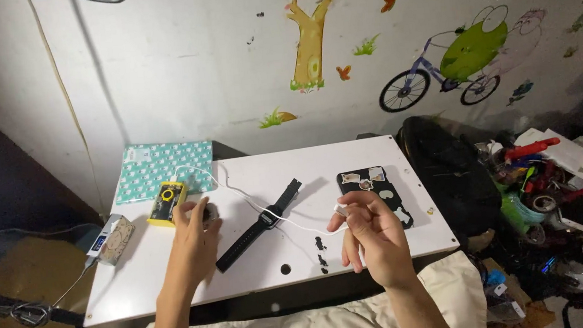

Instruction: Inspecting and testing a smartwatch by connecting it to a power source and using a multimeter to check its status.

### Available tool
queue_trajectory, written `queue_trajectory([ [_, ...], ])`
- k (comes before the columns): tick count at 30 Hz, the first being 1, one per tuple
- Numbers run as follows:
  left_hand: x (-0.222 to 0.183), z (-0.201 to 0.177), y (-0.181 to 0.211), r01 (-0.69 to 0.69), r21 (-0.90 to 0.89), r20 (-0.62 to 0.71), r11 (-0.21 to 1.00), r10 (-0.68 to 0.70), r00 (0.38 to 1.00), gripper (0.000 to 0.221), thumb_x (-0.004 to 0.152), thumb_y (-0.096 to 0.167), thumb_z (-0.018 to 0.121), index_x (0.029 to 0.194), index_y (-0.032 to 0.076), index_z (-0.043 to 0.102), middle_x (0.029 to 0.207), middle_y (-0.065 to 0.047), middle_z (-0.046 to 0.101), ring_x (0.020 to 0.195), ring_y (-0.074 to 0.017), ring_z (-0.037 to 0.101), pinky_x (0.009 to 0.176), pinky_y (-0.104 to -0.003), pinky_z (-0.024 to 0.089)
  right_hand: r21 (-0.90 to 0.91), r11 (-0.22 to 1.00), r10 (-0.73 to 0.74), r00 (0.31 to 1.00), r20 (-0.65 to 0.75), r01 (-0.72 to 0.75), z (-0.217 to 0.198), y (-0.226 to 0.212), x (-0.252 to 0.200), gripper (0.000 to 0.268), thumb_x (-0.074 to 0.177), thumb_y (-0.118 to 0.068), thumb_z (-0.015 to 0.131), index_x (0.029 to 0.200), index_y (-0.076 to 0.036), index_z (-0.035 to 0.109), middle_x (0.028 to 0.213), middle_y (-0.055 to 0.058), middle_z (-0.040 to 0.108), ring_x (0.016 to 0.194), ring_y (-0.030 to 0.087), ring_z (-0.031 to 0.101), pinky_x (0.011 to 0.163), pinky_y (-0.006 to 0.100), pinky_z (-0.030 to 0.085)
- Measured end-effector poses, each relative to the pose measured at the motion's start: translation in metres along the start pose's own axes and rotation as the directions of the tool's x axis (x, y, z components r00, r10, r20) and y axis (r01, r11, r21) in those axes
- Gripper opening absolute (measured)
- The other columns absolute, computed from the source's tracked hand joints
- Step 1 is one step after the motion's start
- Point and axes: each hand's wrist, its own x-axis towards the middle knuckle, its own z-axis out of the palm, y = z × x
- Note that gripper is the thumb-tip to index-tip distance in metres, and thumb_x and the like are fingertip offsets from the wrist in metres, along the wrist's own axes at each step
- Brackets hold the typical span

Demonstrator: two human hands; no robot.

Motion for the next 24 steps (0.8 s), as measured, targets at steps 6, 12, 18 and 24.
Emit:
queue_trajectory([
  [6,-0.031,0.009,0.056,-0.205,-0.866,-0.165,0.456,0.125,0.978,0.050,0.098,0.000,0.084,0.134,0.010,0.050,0.144,-0.012,0.058,0.111,-0.0138,0.068,0.085,-0.026,0.058,-0.118,0.993,-0.036,0.998,-0.042,0.030,0.014,0.007,-0.009,0.025,0.114,-0.021,0.064,0.123,0.002,0.071,0.048,0.008,0.054,0.081,0.022,0.080,0.048,0.035,0.068],
  [12,-0.068,0.022,0.113,-0.002,-1.000,-0.003,0.014,-0.049,0.999,0.020,0.115,0.025,0.065,0.122,0.013,0.052,0.107,-0.030,0.075,0.066,-0.0282,0.071,0.044,-0.029,0.048,-0.200,0.979,-0.035,0.999,-0.027,0.029,0.036,0.030,-0.018,0.023,0.114,-0.029,0.063,0.113,-0.007,0.062,0.096,0.022,0.085,0.038,0.014,0.056,0.048,0.030,0.058],
  [18,-0.089,0.023,0.135,0.083,-0.943,0.065,-0.321,0.067,0.996,0.042,0.111,0.032,0.063,0.145,0.006,0.059,0.134,-0.023,0.068,0.103,-0.0344,0.071,0.073,-0.038,0.050,-0.387,0.920,-0.111,0.989,-0.096,0.065,0.063,0.022,-0.025,0.019,0.107,-0.025,0.074,0.106,-0.006,0.073,0.087,0.005,0.071,0.052,0.017,0.068,0.052,0.029,0.061],
  [24,-0.103,0.029,0.146,0.040,-0.926,-0.019,-0.376,0.151,0.988,0.059,0.113,0.031,0.060,0.165,0.007,0.047,0.149,-0.022,0.059,0.126,-0.0282,0.061,0.090,-0.039,0.050,-0.467,0.857,-0.298,0.950,-0.097,0.221,0.064,0.031,-0.025,0.016,0.107,-0.020,0.074,0.100,-0.005,0.073,0.093,0.008,0.071,0.074,0.014,0.063,0.066,0.027,0.051],
])
